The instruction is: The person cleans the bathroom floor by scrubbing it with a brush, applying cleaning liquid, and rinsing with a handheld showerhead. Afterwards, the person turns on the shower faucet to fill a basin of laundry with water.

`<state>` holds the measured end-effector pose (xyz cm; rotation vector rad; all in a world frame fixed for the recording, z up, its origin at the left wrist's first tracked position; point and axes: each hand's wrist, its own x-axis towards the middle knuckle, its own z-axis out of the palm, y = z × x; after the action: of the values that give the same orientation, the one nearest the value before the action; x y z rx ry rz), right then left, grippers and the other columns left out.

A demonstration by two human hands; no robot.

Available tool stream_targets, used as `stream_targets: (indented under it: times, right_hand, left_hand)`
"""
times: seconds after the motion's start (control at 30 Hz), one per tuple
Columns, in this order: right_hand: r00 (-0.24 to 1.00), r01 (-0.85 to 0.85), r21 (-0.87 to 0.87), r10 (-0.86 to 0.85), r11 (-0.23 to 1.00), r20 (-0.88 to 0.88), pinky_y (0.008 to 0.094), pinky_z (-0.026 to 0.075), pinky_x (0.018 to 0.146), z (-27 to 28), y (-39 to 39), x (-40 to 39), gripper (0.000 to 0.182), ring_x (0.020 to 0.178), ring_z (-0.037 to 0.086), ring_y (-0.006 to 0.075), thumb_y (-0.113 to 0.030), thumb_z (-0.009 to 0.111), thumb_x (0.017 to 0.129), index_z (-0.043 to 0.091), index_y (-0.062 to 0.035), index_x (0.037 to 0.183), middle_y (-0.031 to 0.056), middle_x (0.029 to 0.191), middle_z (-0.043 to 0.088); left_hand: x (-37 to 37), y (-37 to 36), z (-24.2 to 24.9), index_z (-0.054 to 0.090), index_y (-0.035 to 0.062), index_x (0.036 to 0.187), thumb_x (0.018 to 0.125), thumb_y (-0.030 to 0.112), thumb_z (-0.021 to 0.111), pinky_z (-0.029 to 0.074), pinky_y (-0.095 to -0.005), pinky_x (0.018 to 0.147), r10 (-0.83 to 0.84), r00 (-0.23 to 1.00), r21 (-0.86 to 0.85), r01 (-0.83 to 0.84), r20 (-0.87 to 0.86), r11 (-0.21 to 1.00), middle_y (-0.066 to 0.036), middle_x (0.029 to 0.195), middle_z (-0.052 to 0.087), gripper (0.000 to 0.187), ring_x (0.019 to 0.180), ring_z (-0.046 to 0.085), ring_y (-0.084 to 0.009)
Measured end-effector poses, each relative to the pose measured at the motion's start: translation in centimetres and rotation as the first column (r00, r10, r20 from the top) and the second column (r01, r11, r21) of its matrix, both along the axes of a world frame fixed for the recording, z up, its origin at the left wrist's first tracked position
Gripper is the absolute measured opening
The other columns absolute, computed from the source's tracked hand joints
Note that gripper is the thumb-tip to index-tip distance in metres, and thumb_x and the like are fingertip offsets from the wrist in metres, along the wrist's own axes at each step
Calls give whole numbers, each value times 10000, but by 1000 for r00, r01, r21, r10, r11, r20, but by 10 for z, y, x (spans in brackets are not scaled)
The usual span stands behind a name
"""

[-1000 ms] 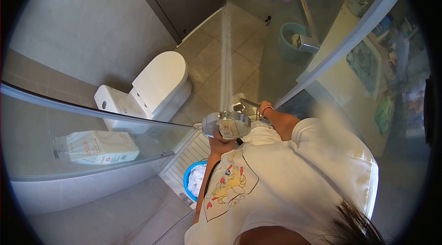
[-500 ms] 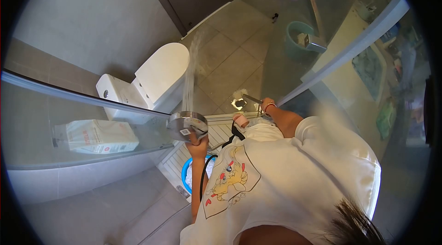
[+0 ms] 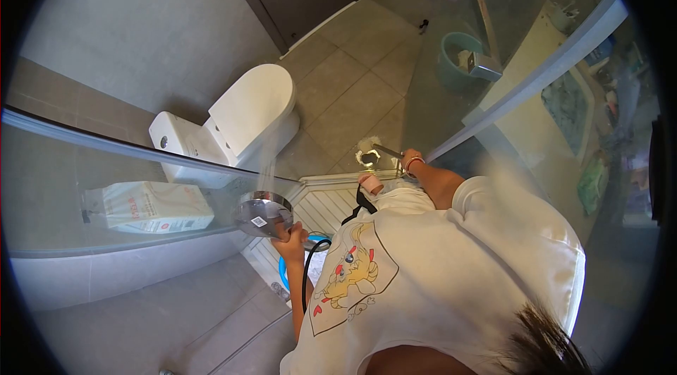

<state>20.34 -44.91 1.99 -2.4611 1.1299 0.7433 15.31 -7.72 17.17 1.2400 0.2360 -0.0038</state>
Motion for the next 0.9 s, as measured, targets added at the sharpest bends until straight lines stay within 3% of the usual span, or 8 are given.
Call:
stream_targets:
  times: [0.17, 0.33, 0.4, 0.5, 0.67, 0.77, 0.87, 0.9]
  right_hand:
    - [996, -86, -34, 85, 996, -32, 313, 429, 749, -14, -7, 1, 294, 872, 521, 262, -136, 523, 713, 522, -134, 1007, 130, 980, 520]
    - [1000, 9, 20, -9, 1000, 9, 316, 417, 769, -2, -3, 0, 308, 886, 514, 260, -149, 526, 707, 516, -132, 1014, 128, 998, 511]
    - [1000, -1, 11, 0, 1000, 31, 315, 413, 776, -3, -4, -2, 313, 894, 511, 260, -145, 533, 702, 516, -134, 1014, 128, 1002, 509]
    - [999, -19, 6, 19, 1000, 43, 310, 409, 781, -1, -3, -2, 320, 905, 506, 258, -139, 545, 697, 517, -138, 1016, 129, 1008, 506]
    - [1000, 2, 25, -3, 1000, 6, 308, 410, 782, 8, 1, -1, 317, 908, 505, 255, -138, 535, 705, 513, -127, 1020, 127, 1013, 504]
    - [1000, 18, 38, -19, 999, 22, 308, 411, 782, -4, -4, -1, 319, 907, 505, 253, -135, 528, 708, 508, -116, 1025, 125, 1012, 505]
    - [993, -110, -15, 109, 994, -48, 307, 412, 781, -7, -5, 0, 322, 908, 505, 251, -135, 526, 707, 505, -111, 1028, 122, 1010, 507]
    - [994, -99, -9, 99, 995, -41, 307, 411, 781, -8, -5, 0, 320, 908, 504, 250, -135, 524, 708, 507, -109, 1026, 121, 1009, 508]
  left_hand:
    - [3, -25, 3, 404, 14, 798, 624, -71, 493, 286, -245, 327, -96, 995, 38, 98, -33, 994, -30, 490, 366, 213, 339, 354, -112]
    - [9, -49, 15, 403, -19, 757, 646, -10, 537, 273, -224, 328, -204, 979, 218, 196, 12, 956, -45, 510, 414, 174, 359, 379, -110]
    - [17, -52, 1, 417, -13, 751, 638, 1, 550, 278, -221, 330, -260, 951, 385, 180, 166, 905, -45, 515, 421, 175, 364, 387, -108]
    - [24, -57, -5, 456, 0, 767, 632, 39, 569, 304, -217, 341, -292, 922, 441, 159, 253, 883, -38, 503, 452, 180, 377, 407, -93]
    - [36, -63, 10, 482, 8, 821, 649, 93, 561, 326, -206, 364, -304, 910, 593, 84, 282, 801, -32, 481, 472, 208, 384, 417, -74]
    - [43, -56, 2, 394, 6, 1000, 634, 123, 567, 429, -291, 513, -316, 944, 650, 182, 94, 738, -167, 649, 555, 421, 648, 555, -318]
    - [47, -53, 1, 390, 7, 1000, 639, 129, 563, 429, -287, 521, -309, 947, 635, 184, 90, 750, -169, 655, 557, 418, 651, 558, -312]
    - [48, -54, 3, 424, -8, 934, 640, 115, 564, 389, -260, 467, -286, 949, 606, 152, 132, 781, -122, 598, 526, 348, 559, 505, -232]
